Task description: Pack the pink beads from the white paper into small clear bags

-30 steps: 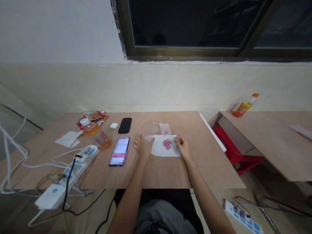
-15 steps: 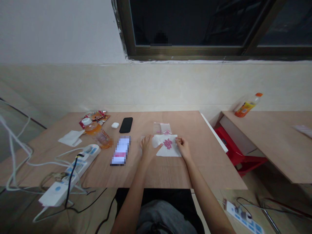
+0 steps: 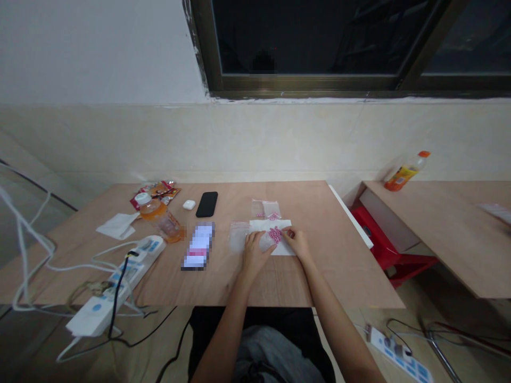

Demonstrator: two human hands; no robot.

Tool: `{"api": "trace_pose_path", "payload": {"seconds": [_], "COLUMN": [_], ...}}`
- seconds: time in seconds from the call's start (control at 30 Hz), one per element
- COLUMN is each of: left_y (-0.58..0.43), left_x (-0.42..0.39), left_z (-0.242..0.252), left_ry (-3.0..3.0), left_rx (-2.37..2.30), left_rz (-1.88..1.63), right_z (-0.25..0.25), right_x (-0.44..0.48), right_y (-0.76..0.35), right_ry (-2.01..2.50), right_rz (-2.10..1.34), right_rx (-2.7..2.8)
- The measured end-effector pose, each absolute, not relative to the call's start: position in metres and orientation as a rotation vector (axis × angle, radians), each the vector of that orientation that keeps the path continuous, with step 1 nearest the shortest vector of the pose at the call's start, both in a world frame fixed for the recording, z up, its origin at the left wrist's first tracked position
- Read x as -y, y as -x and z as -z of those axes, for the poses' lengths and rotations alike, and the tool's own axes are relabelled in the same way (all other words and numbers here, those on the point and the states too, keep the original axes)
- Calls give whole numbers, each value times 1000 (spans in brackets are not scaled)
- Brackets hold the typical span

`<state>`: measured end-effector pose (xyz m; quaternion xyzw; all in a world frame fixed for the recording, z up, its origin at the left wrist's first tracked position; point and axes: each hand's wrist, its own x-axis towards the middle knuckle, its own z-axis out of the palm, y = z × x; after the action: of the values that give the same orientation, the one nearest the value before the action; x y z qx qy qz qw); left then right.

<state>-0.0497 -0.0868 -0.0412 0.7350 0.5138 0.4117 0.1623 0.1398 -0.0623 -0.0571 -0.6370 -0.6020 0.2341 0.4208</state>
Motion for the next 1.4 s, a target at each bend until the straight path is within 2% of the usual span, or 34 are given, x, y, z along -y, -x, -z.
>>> {"api": "trace_pose_path", "payload": {"seconds": [0.3, 0.63, 0.93, 1.13, 1.4], "left_y": [51, 50, 51, 52, 51], "left_x": [81, 81, 83, 83, 83], "left_z": [52, 54, 50, 48, 47], "left_ry": [-1966, -1931, -1919, -1928, -1936], "left_rx": [-1435, -1425, -1403, -1373, -1386], "left_rz": [-1129, -1145, -1139, -1141, -1112], "right_z": [61, 59, 49, 41, 55], "right_x": [63, 64, 67, 71, 60], "right_y": [-139, -138, -137, -125, -147], "right_ry": [1659, 1671, 1431, 1227, 1514], "right_rz": [-452, -452, -666, -868, -558], "right_rx": [1584, 1598, 1475, 1640, 1618]}}
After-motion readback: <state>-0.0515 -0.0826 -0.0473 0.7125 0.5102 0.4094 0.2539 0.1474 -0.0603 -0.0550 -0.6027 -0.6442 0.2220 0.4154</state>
